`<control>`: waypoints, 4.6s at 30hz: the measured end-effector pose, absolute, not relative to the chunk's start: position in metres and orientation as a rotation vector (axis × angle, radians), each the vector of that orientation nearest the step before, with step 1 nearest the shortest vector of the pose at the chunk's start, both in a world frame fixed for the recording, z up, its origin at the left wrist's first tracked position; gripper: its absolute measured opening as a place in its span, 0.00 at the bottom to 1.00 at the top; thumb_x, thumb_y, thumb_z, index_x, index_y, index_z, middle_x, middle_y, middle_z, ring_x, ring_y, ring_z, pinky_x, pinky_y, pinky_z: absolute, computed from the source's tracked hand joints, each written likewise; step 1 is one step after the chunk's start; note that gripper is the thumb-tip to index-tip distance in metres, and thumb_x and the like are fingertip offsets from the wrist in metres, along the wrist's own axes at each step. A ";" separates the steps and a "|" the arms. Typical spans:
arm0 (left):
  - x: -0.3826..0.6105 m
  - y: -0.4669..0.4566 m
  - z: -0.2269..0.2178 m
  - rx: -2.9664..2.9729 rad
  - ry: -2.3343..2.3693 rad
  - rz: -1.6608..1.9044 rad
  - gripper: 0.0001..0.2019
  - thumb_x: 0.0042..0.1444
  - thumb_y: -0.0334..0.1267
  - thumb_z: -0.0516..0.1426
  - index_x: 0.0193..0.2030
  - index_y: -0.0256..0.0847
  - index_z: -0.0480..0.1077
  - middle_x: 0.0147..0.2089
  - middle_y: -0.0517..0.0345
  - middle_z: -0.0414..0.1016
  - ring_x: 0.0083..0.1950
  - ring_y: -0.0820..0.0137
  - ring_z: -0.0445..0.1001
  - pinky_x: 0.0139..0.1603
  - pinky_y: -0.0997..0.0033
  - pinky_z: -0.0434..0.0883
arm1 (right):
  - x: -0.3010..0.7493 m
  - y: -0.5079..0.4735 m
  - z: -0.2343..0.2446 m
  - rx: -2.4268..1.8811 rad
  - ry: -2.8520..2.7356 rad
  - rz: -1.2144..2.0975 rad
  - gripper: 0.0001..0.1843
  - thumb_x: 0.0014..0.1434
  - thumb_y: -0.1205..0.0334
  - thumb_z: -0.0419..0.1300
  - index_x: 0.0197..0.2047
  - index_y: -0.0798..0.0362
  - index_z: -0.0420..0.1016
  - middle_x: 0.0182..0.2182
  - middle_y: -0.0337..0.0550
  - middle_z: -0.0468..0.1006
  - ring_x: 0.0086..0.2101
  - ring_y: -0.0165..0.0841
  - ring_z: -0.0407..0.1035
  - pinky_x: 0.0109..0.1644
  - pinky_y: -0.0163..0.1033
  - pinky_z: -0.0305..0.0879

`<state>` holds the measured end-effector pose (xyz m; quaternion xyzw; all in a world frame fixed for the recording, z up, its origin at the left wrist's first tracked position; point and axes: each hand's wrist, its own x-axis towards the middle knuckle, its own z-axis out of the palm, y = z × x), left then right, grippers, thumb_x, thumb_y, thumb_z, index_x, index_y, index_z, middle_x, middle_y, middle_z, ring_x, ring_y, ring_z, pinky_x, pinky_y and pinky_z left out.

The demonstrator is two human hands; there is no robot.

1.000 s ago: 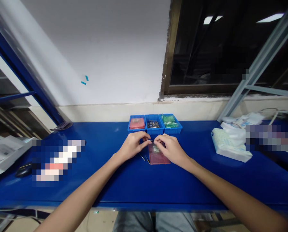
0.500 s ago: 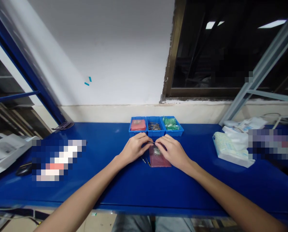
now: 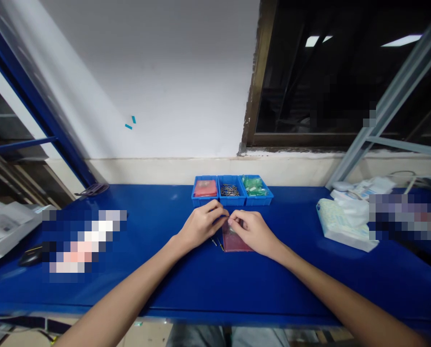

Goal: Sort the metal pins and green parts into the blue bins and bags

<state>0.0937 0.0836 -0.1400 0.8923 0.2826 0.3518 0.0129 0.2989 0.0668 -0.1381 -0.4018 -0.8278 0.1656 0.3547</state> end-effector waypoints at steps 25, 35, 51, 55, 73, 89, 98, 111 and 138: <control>0.101 0.081 -0.141 2.580 0.805 1.267 0.10 0.69 0.32 0.52 0.51 0.39 0.73 0.45 0.51 0.78 0.44 0.69 0.77 0.46 0.71 0.73 | 0.299 0.068 -0.136 -1.011 -1.997 0.432 0.07 0.63 0.67 0.57 0.33 0.52 0.73 0.26 0.36 0.76 0.27 0.29 0.68 0.34 0.33 0.60; 0.099 0.081 -0.141 2.703 0.909 1.111 0.07 0.68 0.33 0.52 0.47 0.38 0.70 0.41 0.53 0.75 0.39 0.70 0.74 0.41 0.72 0.71 | 0.299 0.064 -0.135 -0.932 -2.097 0.243 0.08 0.65 0.67 0.56 0.32 0.51 0.69 0.29 0.39 0.75 0.34 0.33 0.69 0.41 0.37 0.62; 0.104 0.084 -0.141 2.313 0.941 1.412 0.10 0.62 0.38 0.62 0.49 0.40 0.73 0.37 0.58 0.75 0.35 0.72 0.72 0.34 0.75 0.69 | 0.296 0.065 -0.131 -1.012 -2.020 0.554 0.08 0.62 0.66 0.57 0.31 0.53 0.74 0.25 0.36 0.75 0.26 0.28 0.66 0.32 0.33 0.57; 0.101 0.085 -0.144 2.536 0.850 1.308 0.10 0.69 0.34 0.53 0.52 0.41 0.72 0.43 0.52 0.74 0.44 0.69 0.74 0.46 0.69 0.72 | 0.297 0.066 -0.131 -1.046 -1.963 0.580 0.08 0.61 0.67 0.57 0.29 0.54 0.73 0.24 0.35 0.75 0.25 0.27 0.64 0.31 0.32 0.57; 0.102 0.083 -0.143 2.524 0.889 1.192 0.06 0.70 0.35 0.52 0.48 0.40 0.69 0.42 0.55 0.77 0.41 0.70 0.75 0.44 0.71 0.71 | 0.296 0.068 -0.147 -1.052 -2.025 0.308 0.07 0.64 0.68 0.56 0.43 0.52 0.75 0.36 0.43 0.79 0.37 0.35 0.74 0.43 0.38 0.66; 0.083 0.099 -0.141 2.624 1.118 1.237 0.08 0.67 0.31 0.50 0.49 0.39 0.68 0.41 0.54 0.77 0.38 0.69 0.75 0.42 0.69 0.71 | 0.302 0.113 -0.116 -1.219 -2.219 -0.394 0.16 0.70 0.62 0.49 0.52 0.57 0.74 0.44 0.55 0.76 0.49 0.45 0.67 0.49 0.48 0.67; 0.084 0.096 -0.141 2.716 1.090 0.940 0.10 0.64 0.31 0.52 0.47 0.40 0.72 0.39 0.55 0.77 0.36 0.69 0.74 0.39 0.71 0.69 | 0.313 0.091 -0.151 -1.191 -2.393 -0.015 0.10 0.68 0.64 0.54 0.42 0.53 0.77 0.39 0.47 0.76 0.43 0.36 0.69 0.46 0.39 0.65; 0.062 0.114 -0.136 2.145 0.940 0.482 0.10 0.53 0.40 0.63 0.40 0.37 0.78 0.33 0.57 0.79 0.34 0.70 0.75 0.36 0.74 0.69 | 0.304 0.079 -0.141 -1.079 -2.376 0.026 0.11 0.68 0.66 0.54 0.37 0.53 0.77 0.35 0.44 0.78 0.38 0.34 0.71 0.43 0.37 0.62; 0.086 0.097 -0.139 2.481 0.978 0.820 0.07 0.69 0.37 0.49 0.43 0.39 0.67 0.38 0.56 0.74 0.35 0.69 0.71 0.39 0.71 0.66 | 0.302 0.082 -0.148 -1.016 -2.358 0.082 0.10 0.68 0.67 0.53 0.46 0.54 0.76 0.42 0.48 0.79 0.44 0.37 0.72 0.48 0.40 0.65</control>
